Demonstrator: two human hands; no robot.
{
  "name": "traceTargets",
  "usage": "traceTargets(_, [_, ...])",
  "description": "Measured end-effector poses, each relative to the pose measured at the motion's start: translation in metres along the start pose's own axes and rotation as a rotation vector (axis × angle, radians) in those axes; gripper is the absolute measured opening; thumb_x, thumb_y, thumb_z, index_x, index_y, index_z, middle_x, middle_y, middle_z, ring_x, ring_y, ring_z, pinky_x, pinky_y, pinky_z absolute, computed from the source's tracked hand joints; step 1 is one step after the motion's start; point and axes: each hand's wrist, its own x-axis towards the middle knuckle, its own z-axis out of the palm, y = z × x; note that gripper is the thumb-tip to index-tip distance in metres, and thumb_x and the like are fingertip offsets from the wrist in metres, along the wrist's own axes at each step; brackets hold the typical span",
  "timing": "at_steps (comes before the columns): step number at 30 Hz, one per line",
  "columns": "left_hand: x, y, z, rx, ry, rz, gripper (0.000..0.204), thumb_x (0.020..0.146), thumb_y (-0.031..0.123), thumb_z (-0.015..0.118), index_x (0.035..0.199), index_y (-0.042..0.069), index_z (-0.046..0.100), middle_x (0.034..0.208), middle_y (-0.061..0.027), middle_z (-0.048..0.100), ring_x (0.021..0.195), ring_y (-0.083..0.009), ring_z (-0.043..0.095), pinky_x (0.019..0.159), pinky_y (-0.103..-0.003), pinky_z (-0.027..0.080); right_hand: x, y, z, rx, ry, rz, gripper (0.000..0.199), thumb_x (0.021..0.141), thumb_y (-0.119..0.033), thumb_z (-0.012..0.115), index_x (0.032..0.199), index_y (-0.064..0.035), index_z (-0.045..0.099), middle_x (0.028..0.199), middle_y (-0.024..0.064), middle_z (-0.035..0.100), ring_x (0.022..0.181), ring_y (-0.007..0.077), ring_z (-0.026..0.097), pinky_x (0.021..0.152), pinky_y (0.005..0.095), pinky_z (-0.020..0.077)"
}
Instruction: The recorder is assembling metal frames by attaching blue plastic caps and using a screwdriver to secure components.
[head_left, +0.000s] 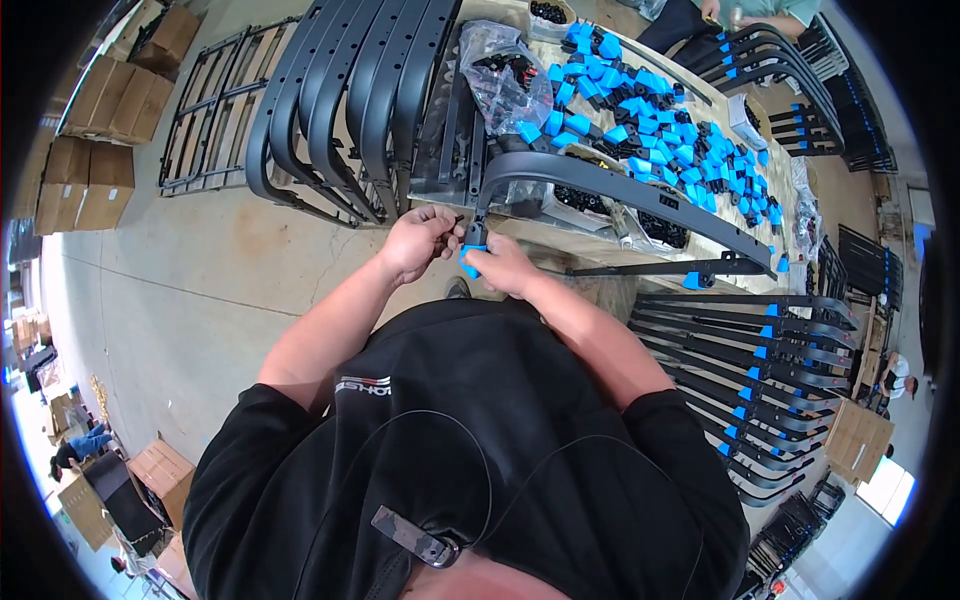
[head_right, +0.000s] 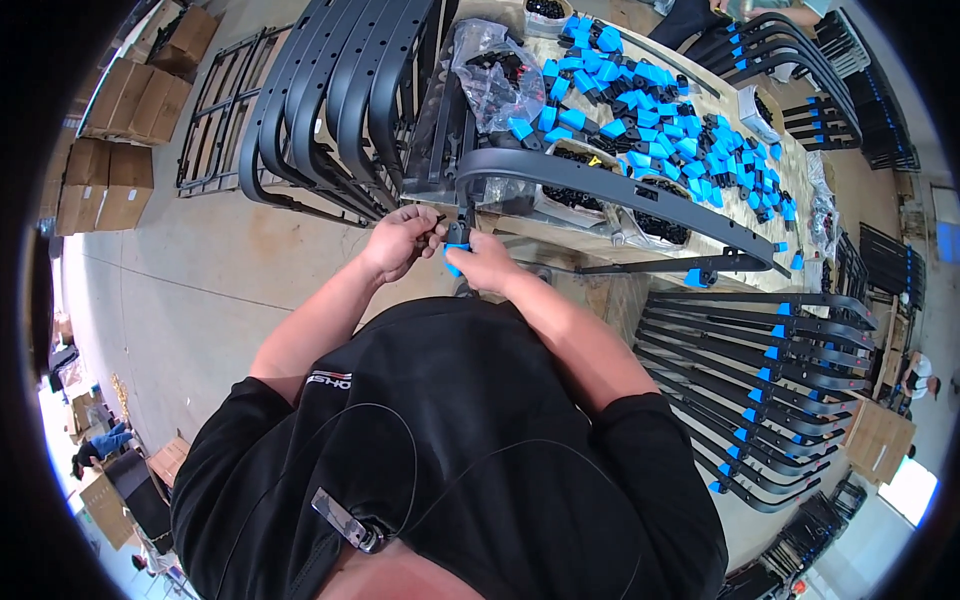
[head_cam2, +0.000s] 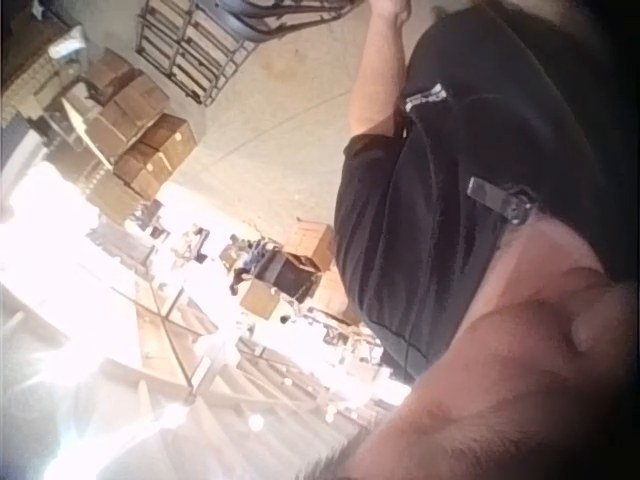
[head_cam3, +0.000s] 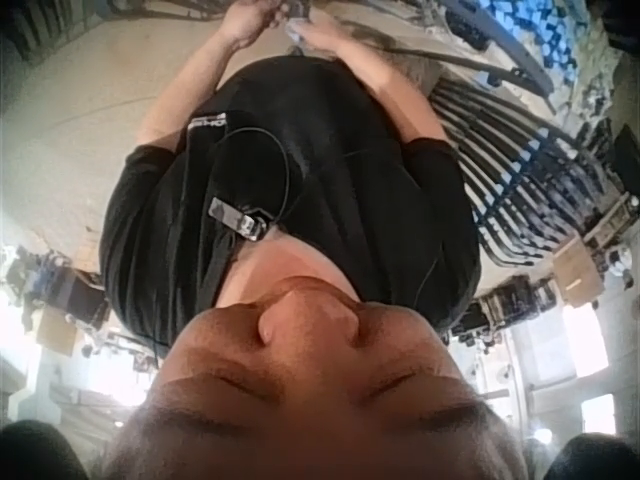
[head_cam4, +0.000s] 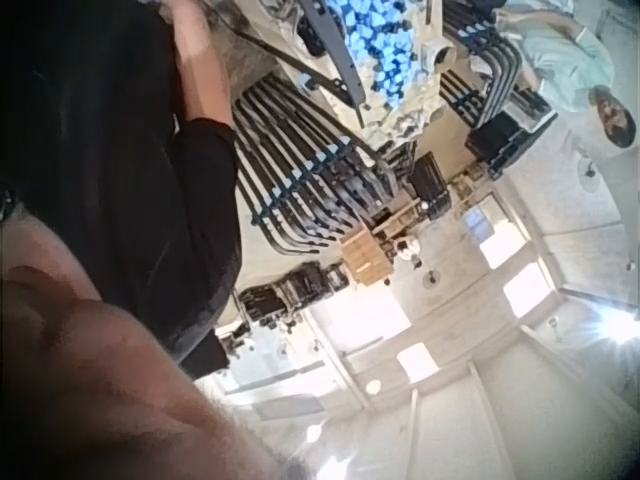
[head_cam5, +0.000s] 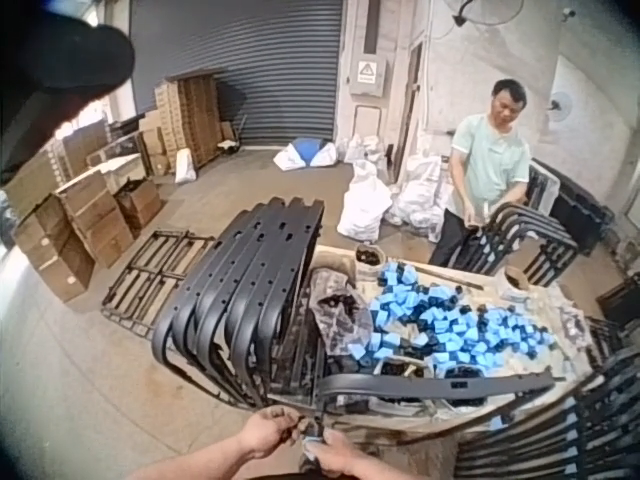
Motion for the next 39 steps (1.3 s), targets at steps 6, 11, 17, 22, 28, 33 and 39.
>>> traceTargets(6, [-0.002,-0.004,0.007,0.065,0.046,-0.002,0.013,0.106,0.018,0.055,0.105,0.005,0.059,0.088,-0.0060,0.066,0.069,-0.0136,0.061,0.058,-0.027,0.048,0.009,0.034,-0.005,-0.428,0.188,-0.330,0.045,0.086,-0.038,0.074,0.104,0.0017,0.062,0.089,0.0188,0.071,0.085,0.0341,0.070,0.076,0.0459,0.0531])
traceTargets(11, [0.008,-0.006,0.000,0.019,0.048,-0.028,0.018,0.106,0.020,0.057,0.101,0.002,0.058,0.085,-0.0075,0.066,0.067,-0.0146,0.061,0.057,-0.028,0.047,0.007,0.007,-0.001,-0.497,0.195,-0.254,0.050,0.086,-0.042,0.075,0.108,0.0010,0.060,0.097,0.0237,0.071,0.094,0.0407,0.069,0.082,0.0479,0.0527])
traceTargets(17, [0.017,-0.004,0.009,0.006,0.038,0.021,0.020,0.106,0.019,0.056,0.094,0.003,0.059,0.081,-0.0059,0.065,0.064,-0.0127,0.058,0.056,-0.027,0.045,0.016,0.005,-0.004,-0.467,0.288,-0.269,0.050,0.086,-0.038,0.076,0.109,0.0027,0.059,0.098,0.0238,0.070,0.095,0.0415,0.068,0.083,0.0483,0.0522])
traceTargets(22, [0.026,0.005,0.008,-0.006,-0.016,-0.011,0.018,0.106,0.017,0.055,0.096,0.002,0.060,0.081,-0.0046,0.065,0.062,-0.0109,0.053,0.056,-0.025,0.043,0.023,0.013,-0.014,-0.391,0.244,-0.314,0.051,0.082,-0.033,0.081,0.110,0.0041,0.058,0.094,0.0187,0.070,0.090,0.0309,0.070,0.081,0.0416,0.0538])
traceTargets(28, [0.033,0.005,0.007,0.066,0.054,-0.034,0.014,0.104,0.014,0.057,0.097,0.003,0.061,0.080,-0.0035,0.063,0.061,-0.0099,0.052,0.052,-0.025,0.040,0.032,0.030,-0.012,-0.049,0.131,-0.322,0.053,0.083,-0.006,0.081,0.127,0.0012,0.053,0.109,0.0051,0.065,0.097,0.0116,0.063,0.087,0.0297,0.0531])
traceTargets(33, [0.031,0.010,-0.001,0.180,-0.071,-0.029,0.013,0.103,0.014,0.059,0.097,0.002,0.061,0.077,-0.0024,0.061,0.058,-0.0084,0.049,0.048,-0.024,0.037,0.031,0.032,-0.010,0.083,0.152,-0.321,0.051,0.084,-0.005,0.080,0.127,0.0021,0.054,0.107,0.0053,0.066,0.096,0.0111,0.063,0.086,0.0282,0.0526])
traceTargets(39, [0.034,0.004,-0.005,0.131,-0.069,-0.026,0.014,0.104,0.014,0.059,0.098,0.001,0.061,0.076,-0.0024,0.061,0.058,-0.0082,0.049,0.048,-0.024,0.036,0.034,0.031,-0.012,0.069,0.167,-0.301,0.042,0.085,-0.006,0.080,0.121,0.0018,0.059,0.103,0.0029,0.067,0.090,0.0093,0.062,0.082,0.0272,0.0522])
